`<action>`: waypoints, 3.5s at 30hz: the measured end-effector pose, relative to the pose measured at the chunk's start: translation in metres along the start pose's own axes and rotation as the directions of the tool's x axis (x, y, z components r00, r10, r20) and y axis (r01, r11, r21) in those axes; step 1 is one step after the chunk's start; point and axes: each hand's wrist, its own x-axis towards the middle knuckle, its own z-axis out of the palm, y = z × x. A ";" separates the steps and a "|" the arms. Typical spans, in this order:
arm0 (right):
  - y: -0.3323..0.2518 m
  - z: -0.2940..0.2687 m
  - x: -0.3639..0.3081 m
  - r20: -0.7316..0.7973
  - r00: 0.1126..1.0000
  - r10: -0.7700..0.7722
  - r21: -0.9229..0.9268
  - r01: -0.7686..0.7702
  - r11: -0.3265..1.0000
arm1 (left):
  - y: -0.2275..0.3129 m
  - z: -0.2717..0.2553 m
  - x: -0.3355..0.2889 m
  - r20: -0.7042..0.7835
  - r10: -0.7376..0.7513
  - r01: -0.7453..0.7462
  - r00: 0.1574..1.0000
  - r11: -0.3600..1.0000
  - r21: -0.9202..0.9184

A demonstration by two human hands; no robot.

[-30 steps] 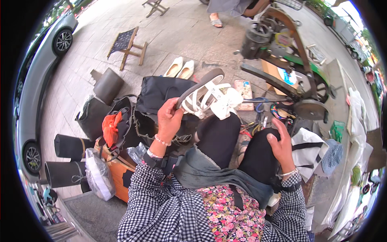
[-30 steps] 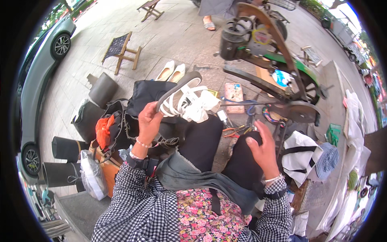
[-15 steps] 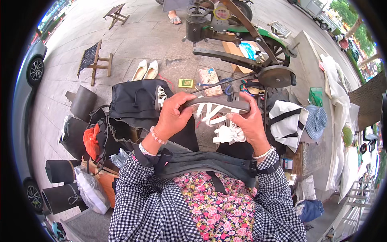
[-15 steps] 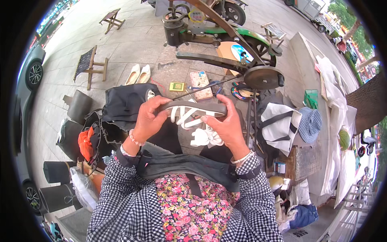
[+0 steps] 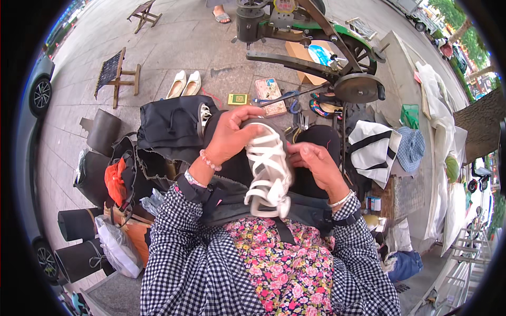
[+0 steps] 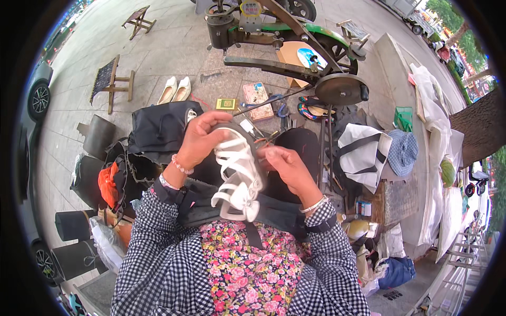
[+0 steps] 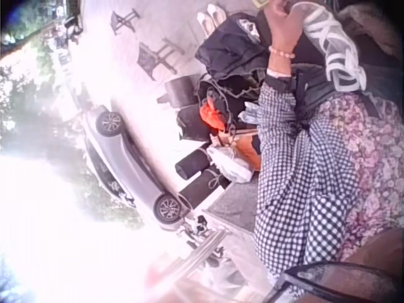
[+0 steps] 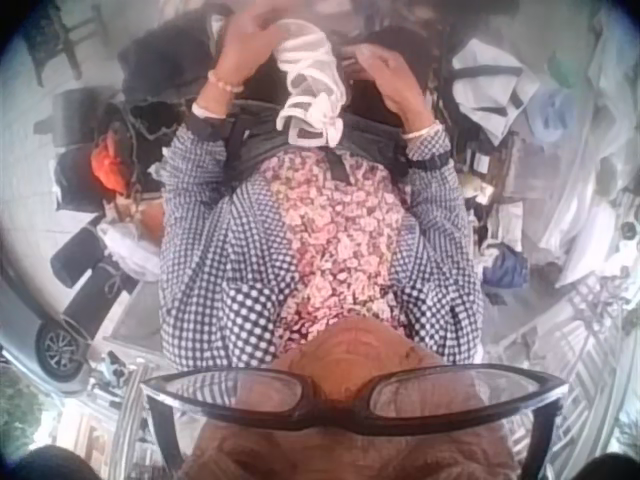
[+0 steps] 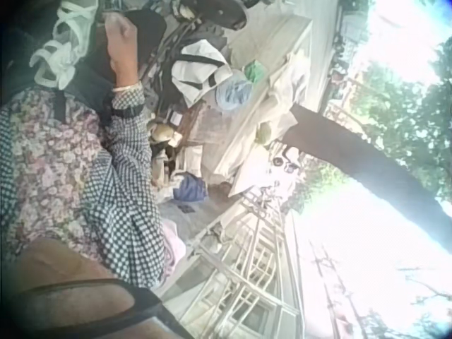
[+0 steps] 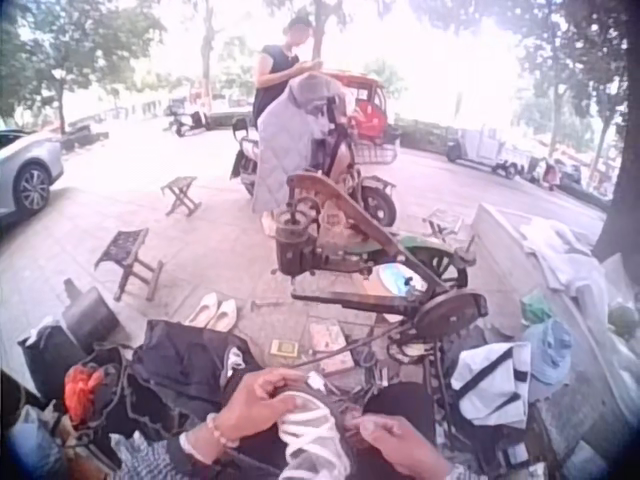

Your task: Repairing a sandal by stitching parts together and adjusting the sewing machine.

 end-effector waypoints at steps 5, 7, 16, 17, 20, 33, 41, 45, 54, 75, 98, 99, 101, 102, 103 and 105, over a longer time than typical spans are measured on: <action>0.004 0.010 0.009 -0.024 0.996 -0.083 0.014 0.083 0.996 | -0.003 0.002 0.002 0.052 -0.035 0.036 0.998 0.999 -0.006; 0.004 0.011 0.009 -0.010 0.997 -0.081 0.021 0.081 0.996 | -0.009 0.001 0.003 0.063 -0.057 0.063 0.996 0.993 -0.098; 0.001 0.018 0.005 0.053 0.991 -0.127 0.020 0.126 0.992 | -0.022 0.001 0.000 0.149 -0.151 0.206 0.977 0.835 -0.510; 0.001 0.018 0.005 0.072 0.990 -0.125 0.030 0.123 0.992 | -0.022 0.001 0.000 0.134 -0.143 0.191 0.981 0.851 -0.490; 0.008 0.021 0.006 -0.019 0.988 -0.151 0.062 0.152 0.986 | -0.023 0.002 -0.002 0.147 -0.148 0.202 0.978 0.840 -0.504; 0.038 0.007 0.005 -0.053 0.998 0.033 0.643 0.009 0.766 | -0.017 0.025 -0.020 0.188 -0.117 0.161 0.975 0.957 -0.241; 0.054 -0.001 0.009 0.101 0.994 -0.046 0.741 -0.044 0.670 | -0.016 0.028 -0.020 0.132 -0.137 0.159 0.982 0.972 -0.173; 0.018 0.022 -0.014 0.084 0.992 -0.090 0.741 -0.002 0.671 | -0.017 0.028 -0.022 0.119 -0.136 0.156 0.983 0.971 -0.181; 0.031 0.013 -0.013 0.101 0.994 -0.052 0.762 -0.044 0.646 | -0.029 0.029 -0.022 0.125 -0.161 0.197 0.979 0.907 -0.373; 0.044 0.000 0.001 -0.103 0.993 -0.060 0.643 0.113 0.758 | -0.011 0.028 -0.036 0.300 -0.256 0.322 0.919 0.927 -0.193; 0.026 0.019 0.004 -0.294 0.935 -0.200 0.447 0.319 0.836 | -0.055 0.025 -0.051 0.253 -0.546 0.581 0.799 0.593 -0.557; 0.025 0.022 0.004 -0.291 0.928 -0.234 0.372 0.335 0.866 | -0.056 0.021 -0.050 0.386 -0.477 0.607 0.789 0.512 -0.608; 0.023 0.024 0.003 -0.252 0.910 -0.331 0.186 0.381 0.906 | -0.054 0.019 -0.048 0.510 -0.392 0.643 0.766 0.437 -0.629; 0.022 0.028 0.002 -0.260 0.902 -0.344 0.191 0.397 0.898 | -0.053 0.020 -0.048 0.551 -0.359 0.656 0.753 0.352 -0.668; 0.019 0.033 0.001 -0.196 0.881 -0.431 0.105 0.456 0.884 | -0.052 0.020 -0.048 0.588 -0.324 0.668 0.741 0.262 -0.697; 0.015 0.041 -0.001 -0.096 0.856 -0.508 -0.088 0.501 0.861 | -0.056 0.019 -0.050 0.600 -0.312 0.671 0.737 0.229 -0.705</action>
